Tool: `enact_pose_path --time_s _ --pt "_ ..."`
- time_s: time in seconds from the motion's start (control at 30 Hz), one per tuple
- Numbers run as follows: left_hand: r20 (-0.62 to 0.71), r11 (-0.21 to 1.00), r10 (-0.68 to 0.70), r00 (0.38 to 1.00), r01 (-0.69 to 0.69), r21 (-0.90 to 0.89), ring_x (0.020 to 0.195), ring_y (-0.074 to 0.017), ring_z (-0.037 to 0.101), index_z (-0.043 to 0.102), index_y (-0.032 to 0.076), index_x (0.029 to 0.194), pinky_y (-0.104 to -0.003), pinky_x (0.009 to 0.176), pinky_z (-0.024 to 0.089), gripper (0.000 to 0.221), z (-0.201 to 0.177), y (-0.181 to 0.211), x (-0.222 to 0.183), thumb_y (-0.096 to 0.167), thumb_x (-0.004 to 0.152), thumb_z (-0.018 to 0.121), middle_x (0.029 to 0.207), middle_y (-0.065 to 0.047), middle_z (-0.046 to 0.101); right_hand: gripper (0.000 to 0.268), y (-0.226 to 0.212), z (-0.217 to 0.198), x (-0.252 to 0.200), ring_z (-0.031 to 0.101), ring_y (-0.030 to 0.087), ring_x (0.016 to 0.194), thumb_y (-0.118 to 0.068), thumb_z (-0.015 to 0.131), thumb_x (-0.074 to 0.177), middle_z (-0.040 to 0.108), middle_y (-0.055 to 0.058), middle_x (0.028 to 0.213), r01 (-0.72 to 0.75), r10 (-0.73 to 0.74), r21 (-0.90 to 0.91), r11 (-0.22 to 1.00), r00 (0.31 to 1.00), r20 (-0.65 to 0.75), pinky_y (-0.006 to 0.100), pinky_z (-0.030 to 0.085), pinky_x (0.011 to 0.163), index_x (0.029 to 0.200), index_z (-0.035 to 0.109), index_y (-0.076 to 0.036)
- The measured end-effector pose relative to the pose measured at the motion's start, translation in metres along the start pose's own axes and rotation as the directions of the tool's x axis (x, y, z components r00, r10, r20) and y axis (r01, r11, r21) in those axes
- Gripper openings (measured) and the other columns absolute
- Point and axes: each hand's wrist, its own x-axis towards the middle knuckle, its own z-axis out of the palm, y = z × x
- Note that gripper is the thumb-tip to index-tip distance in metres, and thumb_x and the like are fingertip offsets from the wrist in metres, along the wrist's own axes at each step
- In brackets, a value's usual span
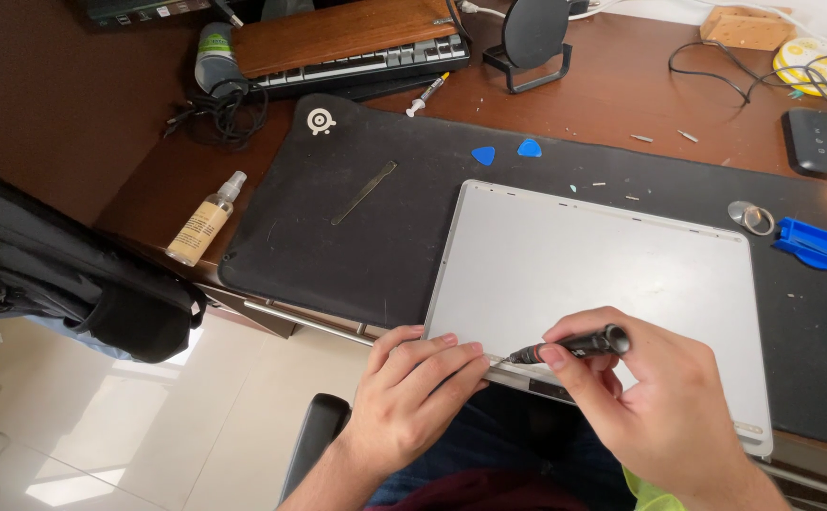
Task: The person is disassembling a laptop by unscrewing the bottom panel with a precision screwdriver.
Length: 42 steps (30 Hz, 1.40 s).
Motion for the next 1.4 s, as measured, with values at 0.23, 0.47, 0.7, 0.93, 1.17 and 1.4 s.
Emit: enact_pose_path --time_s 0.23,0.47,0.7,0.93,1.17,1.4 --pt "0.085 0.994 -0.072 0.994 0.079 -0.08 0.094 -0.0196 0.067 0.07 0.011 0.101 -0.043 0.1 0.047 0.027 -0.008 0.008 0.017 0.035 0.093 0.082 0.107 0.0 0.071 0.026 -0.012 0.001 0.018 0.056 0.01 0.049 -0.04 0.083 0.083 0.063 -0.011 0.061 0.159 -0.151 -0.225 0.961 0.987 0.054 0.027 0.046 0.056 0.079 0.065 -0.022" --pt "0.321 0.765 -0.45 0.833 0.545 -0.343 0.083 -0.0191 0.066 0.068 0.01 0.096 -0.034 0.075 0.051 0.022 -0.005 0.019 0.047 0.027 0.088 0.08 0.091 0.0 0.071 0.053 -0.056 -0.009 0.055 0.069 0.02 0.074 -0.079 0.062 0.085 0.072 -0.011 0.07 -0.232 0.502 -0.633 0.739 0.815 0.288 0.035 0.051 0.07 0.078 0.065 -0.026" --pt "0.506 0.642 -0.34 0.792 0.589 -0.491 0.066 -0.0158 0.047 0.066 0.006 0.093 -0.029 0.062 0.041 0.011 -0.014 0.004 0.062 0.014 0.1 0.067 0.076 -0.002 0.057 0.049 -0.045 -0.029 0.057 0.076 0.017 0.073 -0.06 0.071 0.088 0.078 -0.017 0.086 -0.049 0.318 -0.512 0.858 0.833 0.452 0.041 0.055 0.074 0.125 0.049 -0.037" --pt "0.666 0.655 -0.177 0.724 0.592 -0.47 0.071 -0.0181 0.054 0.07 0.01 0.113 -0.031 0.066 0.044 0.016 -0.029 0.0 0.083 0.009 0.103 0.057 0.084 -0.001 0.067 0.024 -0.045 -0.031 0.057 0.067 0.028 0.071 -0.048 0.05 0.107 0.063 -0.006 0.083 0.367 0.13 -0.635 0.679 0.792 0.597 0.049 0.053 0.054 0.098 0.055 -0.027" --pt "0.631 0.275 -0.483 0.607 0.79 -0.548 0.092 -0.0127 0.073 0.063 0.009 0.119 -0.028 0.088 0.066 0.036 -0.018 0.011 0.083 -0.002 0.084 0.066 0.1 -0.004 0.075 0.011 -0.054 -0.024 0.054 0.069 0.026 0.067 -0.022 0.058 0.093 0.065 -0.001 0.081 0.449 -0.045 -0.597 0.665 0.822 0.568 0.044 0.052 0.048 0.102 0.055 -0.017" --pt "0.697 0.144 -0.066 0.714 0.698 -0.702 0.129 -0.0221 0.06 0.043 0.0 0.137 -0.037 0.111 0.048 0.053 -0.027 0.006 0.078 -0.012 0.086 0.04 0.131 -0.012 0.06 0.016 -0.063 -0.029 0.064 0.065 0.034 0.066 -0.013 0.054 0.089 0.067 0.004 0.082 0.318 0.225 -0.534 0.784 0.655 0.721 0.048 0.048 0.055 0.103 0.045 -0.016"
